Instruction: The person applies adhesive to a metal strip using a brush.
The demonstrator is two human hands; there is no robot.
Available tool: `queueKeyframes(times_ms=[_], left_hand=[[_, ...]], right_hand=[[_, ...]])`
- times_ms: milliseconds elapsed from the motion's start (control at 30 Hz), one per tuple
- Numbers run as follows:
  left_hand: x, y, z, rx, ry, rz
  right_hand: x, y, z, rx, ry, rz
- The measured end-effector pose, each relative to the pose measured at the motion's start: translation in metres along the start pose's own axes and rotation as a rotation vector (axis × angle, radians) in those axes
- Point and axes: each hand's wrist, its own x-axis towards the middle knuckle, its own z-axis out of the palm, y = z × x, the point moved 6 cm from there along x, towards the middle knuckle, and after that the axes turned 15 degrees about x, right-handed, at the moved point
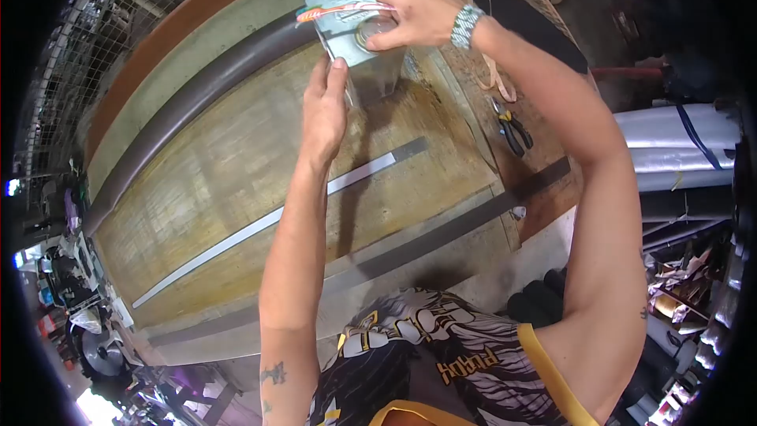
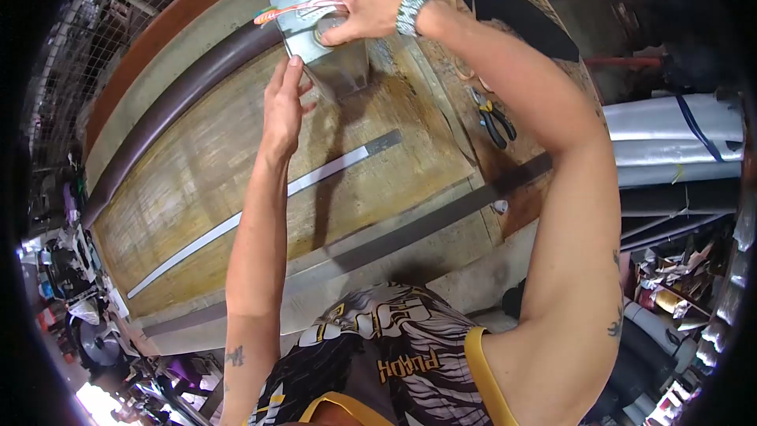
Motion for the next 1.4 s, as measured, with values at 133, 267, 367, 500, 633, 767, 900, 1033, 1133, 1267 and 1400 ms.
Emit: queueKeyframes(times_ms=[133,267,367,500,633,767,900,1033,1133,1267,1400], left_hand=[[0.004,-0.002,0.001,0.012,0.013,-0.011],[0.0,-0.002,0.003,0.041,0.0,-0.014],[0.003,0.0,0.0,0.049,-0.002,-0.026],[0.006,0.007,-0.002,0.073,-0.034,-0.037],[0.001,0.004,-0.003,0.081,-0.006,-0.042],[-0.007,-0.001,-0.004,0.078,-0.065,-0.072],[-0.028,-0.06,-0.015,-0.218,-0.132,-0.381],[-0.012,-0.048,-0.053,0.062,-0.034,-0.305],[0.037,-0.004,-0.085,0.228,0.09,-0.137],[0.089,0.059,-0.093,0.32,0.118,-0.02],[0.117,0.086,-0.082,0.314,0.116,0.001]], right_hand=[[-0.004,0.004,0.0,0.084,0.066,-0.014],[-0.006,0.0,-0.002,0.076,0.063,-0.065],[-0.01,-0.016,-0.016,0.142,0.081,-0.162],[-0.017,-0.022,-0.032,0.181,0.219,-0.065],[-0.037,0.023,-0.11,0.411,0.827,-0.251],[-0.113,0.017,-0.132,0.638,0.88,0.177],[-0.206,0.027,-0.005,0.34,0.415,0.651],[-0.288,0.047,0.103,0.236,0.337,0.906],[-0.305,0.04,0.125,0.305,0.461,0.963],[-0.309,0.04,0.137,0.264,0.51,0.935],[-0.311,0.031,0.129,0.269,0.505,1.015]])
